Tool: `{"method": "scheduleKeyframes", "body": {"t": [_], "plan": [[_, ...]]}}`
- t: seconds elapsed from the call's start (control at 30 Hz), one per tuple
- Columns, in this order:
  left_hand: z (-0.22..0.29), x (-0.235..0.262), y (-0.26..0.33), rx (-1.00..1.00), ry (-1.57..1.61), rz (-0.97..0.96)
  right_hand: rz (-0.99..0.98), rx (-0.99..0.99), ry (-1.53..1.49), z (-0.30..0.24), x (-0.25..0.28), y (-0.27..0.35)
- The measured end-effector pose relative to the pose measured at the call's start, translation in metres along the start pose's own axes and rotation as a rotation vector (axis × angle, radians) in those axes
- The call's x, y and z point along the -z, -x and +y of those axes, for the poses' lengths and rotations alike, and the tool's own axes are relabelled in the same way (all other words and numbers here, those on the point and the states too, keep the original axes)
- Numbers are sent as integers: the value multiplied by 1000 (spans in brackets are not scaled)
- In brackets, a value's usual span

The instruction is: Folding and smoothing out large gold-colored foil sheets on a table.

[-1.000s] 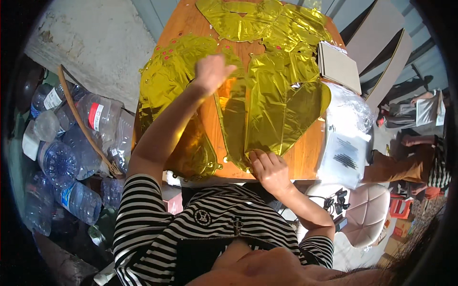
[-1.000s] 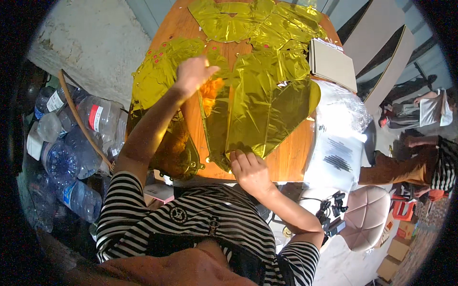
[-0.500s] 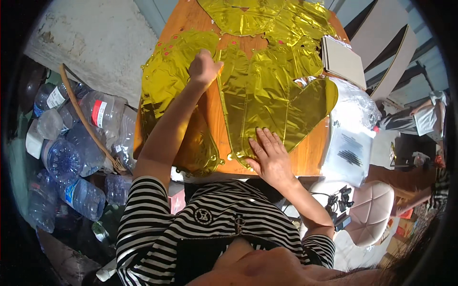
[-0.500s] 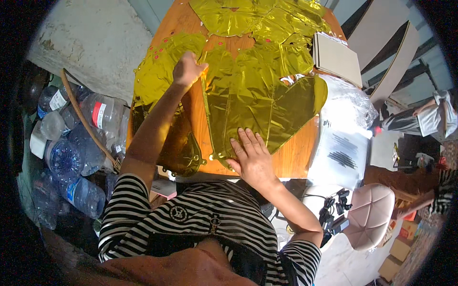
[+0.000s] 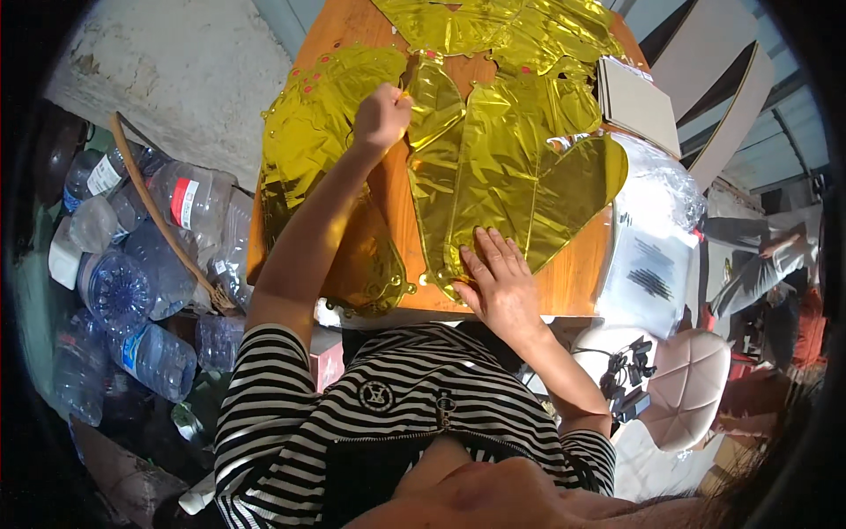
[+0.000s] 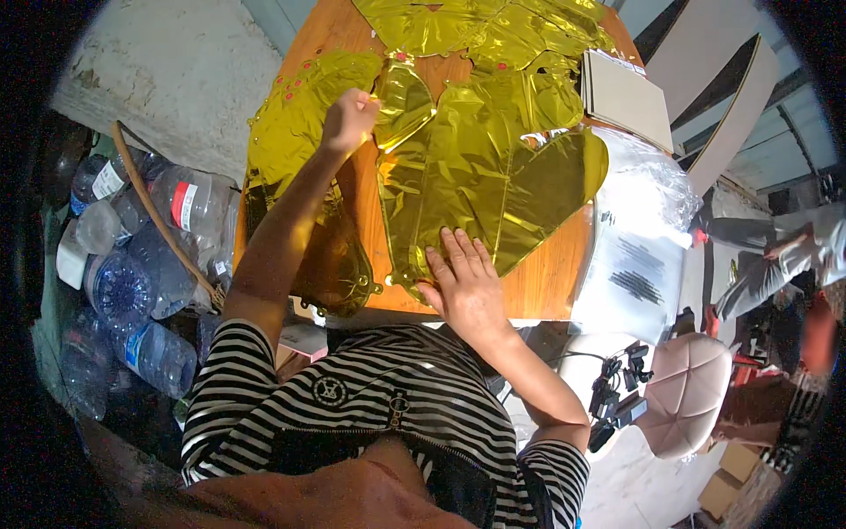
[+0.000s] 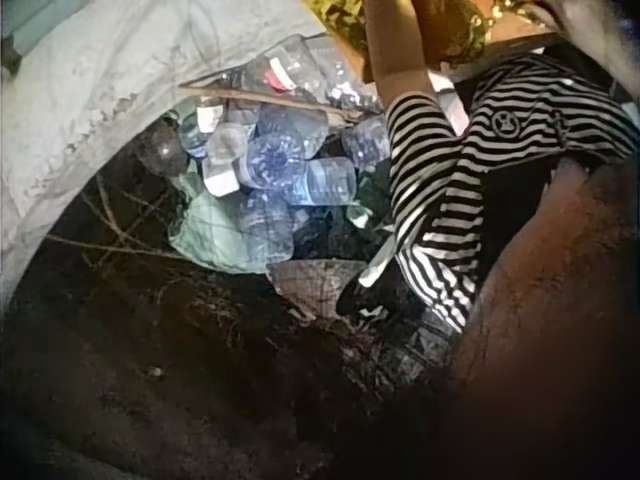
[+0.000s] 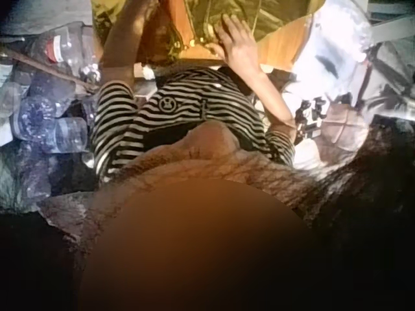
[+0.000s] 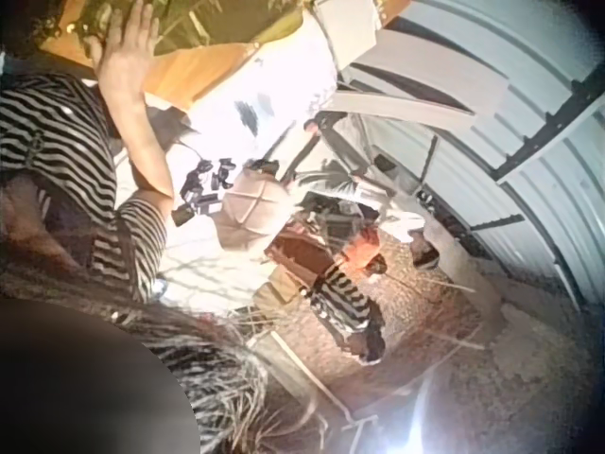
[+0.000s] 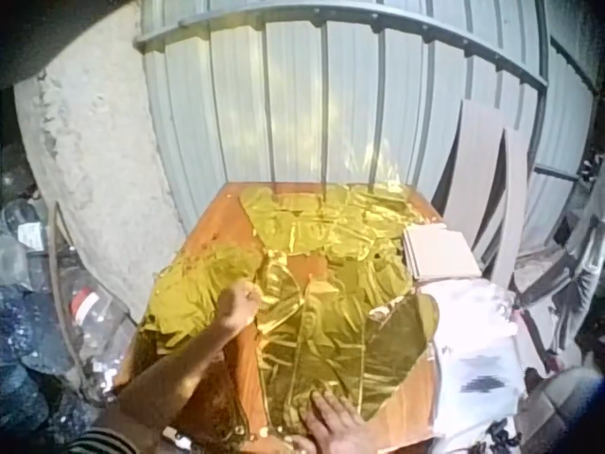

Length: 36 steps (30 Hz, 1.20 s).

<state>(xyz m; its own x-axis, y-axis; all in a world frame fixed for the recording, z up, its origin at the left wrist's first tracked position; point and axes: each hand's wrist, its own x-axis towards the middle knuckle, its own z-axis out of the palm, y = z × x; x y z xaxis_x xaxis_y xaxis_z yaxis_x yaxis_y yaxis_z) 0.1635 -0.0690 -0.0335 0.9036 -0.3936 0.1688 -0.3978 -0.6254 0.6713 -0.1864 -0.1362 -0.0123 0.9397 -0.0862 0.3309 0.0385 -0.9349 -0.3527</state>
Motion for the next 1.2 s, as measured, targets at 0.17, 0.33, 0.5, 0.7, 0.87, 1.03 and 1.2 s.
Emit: {"method": "scheduleKeyframes", "body": {"t": [0.17,0.33,0.5,0.7,0.87,1.03,1.2], "plan": [[-6,34,4,46,386,-190,-1,6,-26,-8,-6,-5],[-14,42,0,173,321,-119,-14,27,-49,-7,-13,-14],[-21,46,-3,294,521,-94,-22,49,-45,-6,-11,-21],[-13,78,41,293,689,-159,-55,52,-47,-6,-12,-21],[-46,105,152,-498,-272,35,-58,26,-38,-6,-14,-17],[-75,116,184,-368,-555,-209,-67,40,-31,-10,-13,-14],[-86,118,180,-396,-536,-208,-33,6,-40,-21,-20,-15]]}}
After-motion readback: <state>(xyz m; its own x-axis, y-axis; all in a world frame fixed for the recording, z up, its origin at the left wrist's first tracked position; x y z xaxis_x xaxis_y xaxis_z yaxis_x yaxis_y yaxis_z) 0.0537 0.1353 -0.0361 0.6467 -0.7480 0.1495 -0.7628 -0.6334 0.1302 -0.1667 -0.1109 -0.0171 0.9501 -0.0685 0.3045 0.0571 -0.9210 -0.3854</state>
